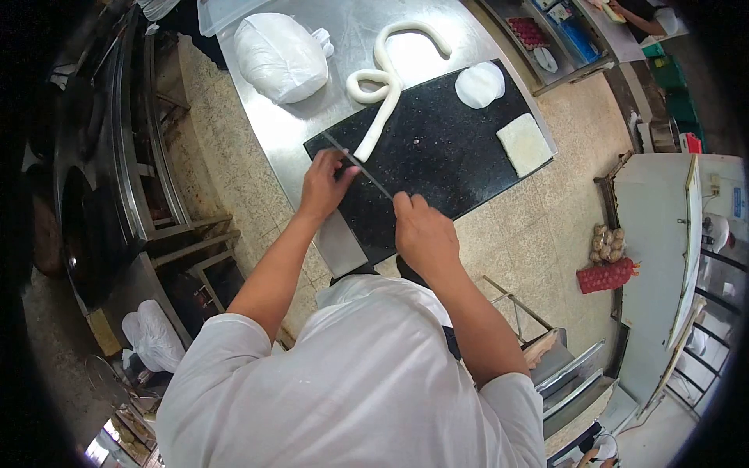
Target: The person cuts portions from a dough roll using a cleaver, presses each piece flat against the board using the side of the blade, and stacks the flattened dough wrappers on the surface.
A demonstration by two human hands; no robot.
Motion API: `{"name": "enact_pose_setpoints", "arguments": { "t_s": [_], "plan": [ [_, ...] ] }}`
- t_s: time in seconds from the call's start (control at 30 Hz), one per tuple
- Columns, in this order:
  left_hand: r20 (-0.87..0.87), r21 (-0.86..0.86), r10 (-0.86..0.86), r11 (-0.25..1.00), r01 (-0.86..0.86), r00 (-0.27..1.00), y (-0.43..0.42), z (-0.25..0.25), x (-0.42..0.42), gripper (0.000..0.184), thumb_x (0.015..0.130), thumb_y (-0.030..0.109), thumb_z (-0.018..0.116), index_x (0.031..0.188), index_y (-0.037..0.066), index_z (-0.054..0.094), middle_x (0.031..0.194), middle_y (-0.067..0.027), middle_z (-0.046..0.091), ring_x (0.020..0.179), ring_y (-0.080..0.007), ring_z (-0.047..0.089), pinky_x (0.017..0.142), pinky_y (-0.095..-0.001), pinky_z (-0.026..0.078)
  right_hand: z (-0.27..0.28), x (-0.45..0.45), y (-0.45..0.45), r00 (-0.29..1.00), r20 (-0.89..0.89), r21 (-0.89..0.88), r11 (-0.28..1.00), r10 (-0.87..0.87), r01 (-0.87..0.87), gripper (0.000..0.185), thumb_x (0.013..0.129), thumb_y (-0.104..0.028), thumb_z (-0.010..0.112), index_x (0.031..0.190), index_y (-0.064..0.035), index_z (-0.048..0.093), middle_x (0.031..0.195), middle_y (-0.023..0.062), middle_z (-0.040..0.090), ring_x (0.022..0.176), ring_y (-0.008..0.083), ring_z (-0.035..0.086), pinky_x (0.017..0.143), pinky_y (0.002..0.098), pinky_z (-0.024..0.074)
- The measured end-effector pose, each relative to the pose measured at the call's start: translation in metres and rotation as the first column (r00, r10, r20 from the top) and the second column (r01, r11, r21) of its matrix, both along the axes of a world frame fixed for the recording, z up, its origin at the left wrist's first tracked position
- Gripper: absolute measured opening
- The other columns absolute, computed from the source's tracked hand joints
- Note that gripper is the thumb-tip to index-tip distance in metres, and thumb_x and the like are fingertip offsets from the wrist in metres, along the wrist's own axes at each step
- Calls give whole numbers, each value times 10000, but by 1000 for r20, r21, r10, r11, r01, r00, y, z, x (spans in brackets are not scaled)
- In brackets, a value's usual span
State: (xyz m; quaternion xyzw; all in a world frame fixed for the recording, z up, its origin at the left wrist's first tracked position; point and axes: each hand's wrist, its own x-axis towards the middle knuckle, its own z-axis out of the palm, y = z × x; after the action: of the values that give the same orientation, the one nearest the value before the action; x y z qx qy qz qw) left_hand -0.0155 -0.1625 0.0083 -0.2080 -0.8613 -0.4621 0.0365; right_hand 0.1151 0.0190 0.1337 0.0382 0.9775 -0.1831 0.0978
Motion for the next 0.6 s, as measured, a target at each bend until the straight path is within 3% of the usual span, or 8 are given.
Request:
{"name": "enact_pose_setpoints", "arguments": {
  "t_s": [0.03, 0.07, 0.13, 0.27, 0.3, 0.4, 0.5, 0.6],
  "plan": [
    [-204, 9, -6, 1000, 8, 979, 4, -5, -3, 447, 834, 299, 847, 1131, 20, 661, 1084, -158, 638, 959, -332, 662, 761, -416, 562, -2, -3, 1, 999, -40, 16, 1000, -23, 24, 114, 1018, -169, 524, 1034, -57, 536, 922, 196, 652, 791, 410, 696, 680, 511, 561],
    [-205, 14, 9, 1000, -6, 979, 9, -4, -4, 447, 834, 299, 847, 1131, 20, 661, 1084, -158, 638, 959, -332, 662, 761, -416, 562, -4, -7, 2, 996, -84, 31, 999, -39, 42, 123, 1018, -174, 525, 1038, -54, 534, 923, 200, 653, 785, 417, 695, 678, 513, 560],
    [-224, -169, -25, 986, -13, 974, 18, -4, -7, 479, 823, 372, 840, 1091, 15, 664, 1054, -149, 650, 1001, -359, 639, 769, -444, 544, -7, -8, 9, 996, -79, 58, 998, -36, 40, 125, 1018, -174, 524, 1042, -52, 533, 921, 202, 654, 782, 422, 694, 677, 516, 560],
    [-120, -120, 74, 989, -88, 990, 21, -17, -17, 311, 816, 240, 829, 992, 41, 666, 883, -138, 664, 859, -365, 644, 763, -480, 517, -4, -5, 20, 998, -51, 56, 998, -26, 29, 124, 1015, -170, 523, 1051, -51, 530, 918, 206, 656, 784, 436, 692, 683, 527, 558],
    [-131, -76, 68, 994, -79, 989, 15, -13, -16, 234, 825, 161, 797, 977, 37, 670, 878, -149, 661, 832, -363, 653, 761, -469, 524, -3, -1, 19, 998, -46, 51, 998, -42, 44, 124, 1015, -170, 523, 1051, -51, 530, 918, 206, 656, 784, 436, 692, 683, 527, 558],
    [-106, -12, -3, 1000, 2, 994, -6, -4, -12, 204, 833, 147, 786, 958, 33, 672, 894, -142, 666, 829, -357, 663, 739, -457, 534, 2, 3, 13, 999, -28, 37, 999, -19, 20, 126, 1013, -176, 530, 1047, -54, 531, 917, 203, 657, 781, 430, 694, 680, 530, 559],
    [-39, -100, -35, 995, 31, 999, -29, 8, -4, 194, 828, 122, 779, 968, 26, 685, 938, -132, 677, 824, -341, 676, 716, -421, 553, 8, 3, -1, 999, -37, 5, 1000, 21, -21, 111, 980, -122, 579, 1048, -62, 515, 909, 200, 649, 788, 427, 680, 656, 530, 541],
    [37, -135, -52, 989, 56, 998, -39, 4, -2, 211, 819, 115, 771, 997, 29, 695, 961, -129, 680, 819, -322, 683, 710, -405, 557, 4, -2, -17, 994, -47, 23, 995, 97, -96, 93, 1015, -151, 499, 1034, -68, 537, 918, 201, 658, 800, 415, 706, 687, 526, 571]
  ]
}}
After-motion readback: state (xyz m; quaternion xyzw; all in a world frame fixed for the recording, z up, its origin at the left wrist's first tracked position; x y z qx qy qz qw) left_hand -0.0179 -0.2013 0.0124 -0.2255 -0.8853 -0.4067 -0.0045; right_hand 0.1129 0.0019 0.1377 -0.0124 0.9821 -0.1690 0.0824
